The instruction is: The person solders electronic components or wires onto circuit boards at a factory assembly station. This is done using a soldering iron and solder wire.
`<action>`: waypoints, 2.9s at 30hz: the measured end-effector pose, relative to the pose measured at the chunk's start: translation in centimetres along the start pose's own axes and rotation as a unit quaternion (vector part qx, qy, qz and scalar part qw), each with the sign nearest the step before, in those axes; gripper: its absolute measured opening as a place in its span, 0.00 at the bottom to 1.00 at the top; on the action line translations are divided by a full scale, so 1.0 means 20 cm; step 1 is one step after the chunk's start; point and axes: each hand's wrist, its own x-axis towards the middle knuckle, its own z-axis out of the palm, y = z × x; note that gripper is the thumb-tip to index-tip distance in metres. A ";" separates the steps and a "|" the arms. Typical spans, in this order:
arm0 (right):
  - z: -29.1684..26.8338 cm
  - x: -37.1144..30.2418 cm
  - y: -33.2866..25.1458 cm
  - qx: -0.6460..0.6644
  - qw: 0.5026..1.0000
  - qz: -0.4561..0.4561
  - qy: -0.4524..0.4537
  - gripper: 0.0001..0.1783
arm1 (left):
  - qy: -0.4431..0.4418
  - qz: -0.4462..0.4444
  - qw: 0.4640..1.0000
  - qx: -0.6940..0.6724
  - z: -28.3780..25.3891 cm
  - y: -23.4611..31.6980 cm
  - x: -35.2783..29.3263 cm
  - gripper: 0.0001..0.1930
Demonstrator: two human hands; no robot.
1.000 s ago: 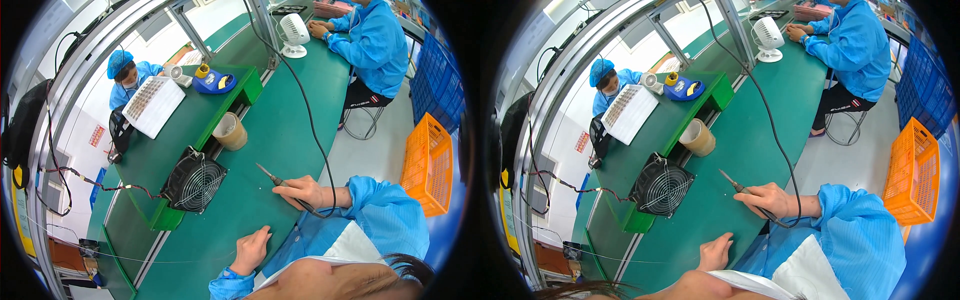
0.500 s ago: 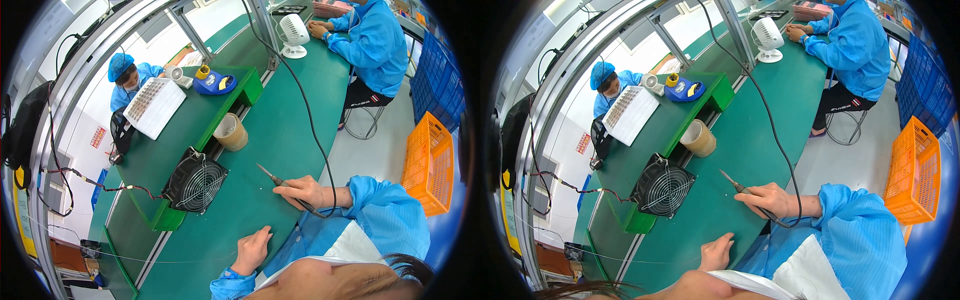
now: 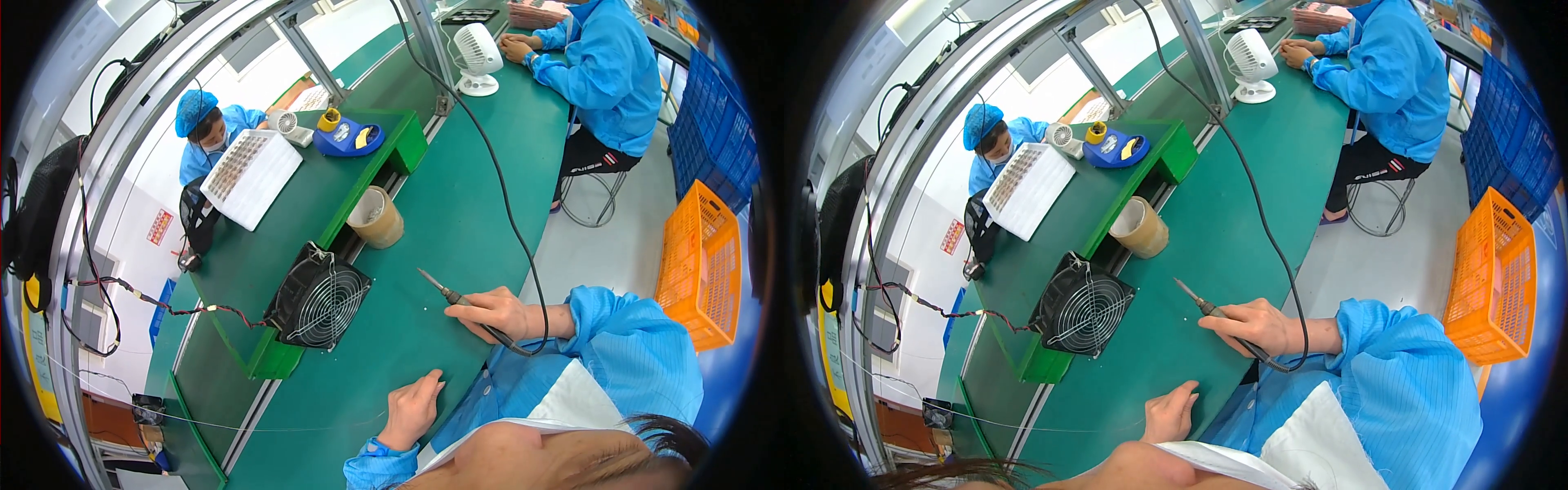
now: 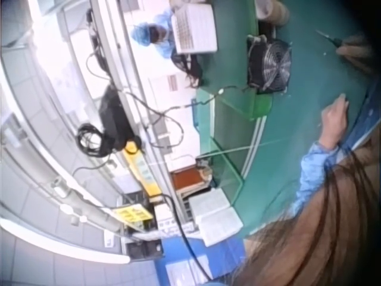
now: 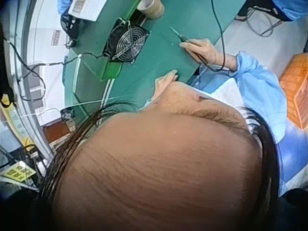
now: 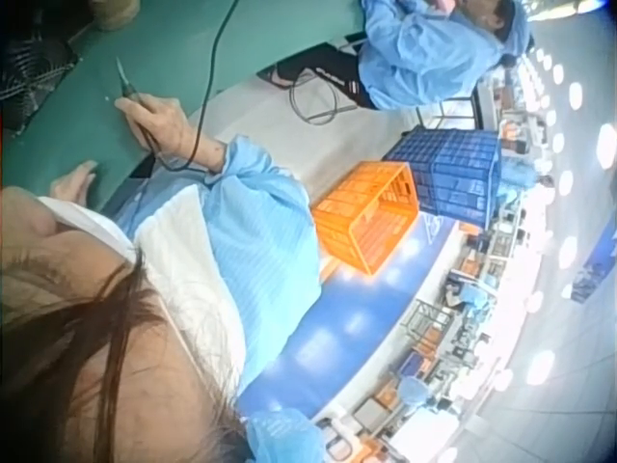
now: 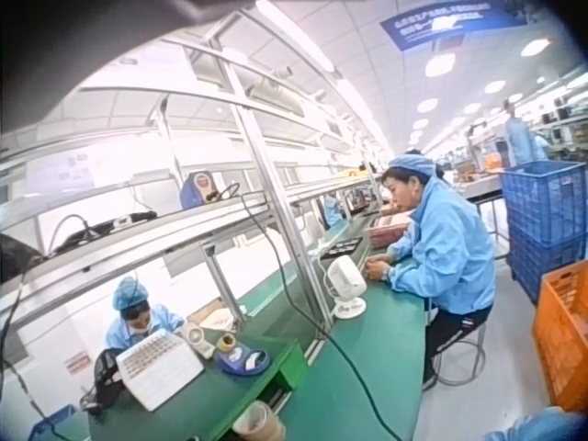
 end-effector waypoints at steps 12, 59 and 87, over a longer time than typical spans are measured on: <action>0.00 0.01 0.00 0.006 1.000 -0.003 0.014 0.20 | 0.017 -0.020 0.999 0.020 -0.01 0.01 0.00 0.09; -0.02 0.04 -0.02 0.023 1.000 0.006 -0.020 0.20 | 0.025 -0.106 0.993 -0.040 -0.05 0.03 0.00 0.10; -0.01 0.07 -0.05 0.028 1.000 0.007 -0.010 0.15 | 0.113 -0.194 0.974 -0.016 -0.10 -0.04 -0.13 0.08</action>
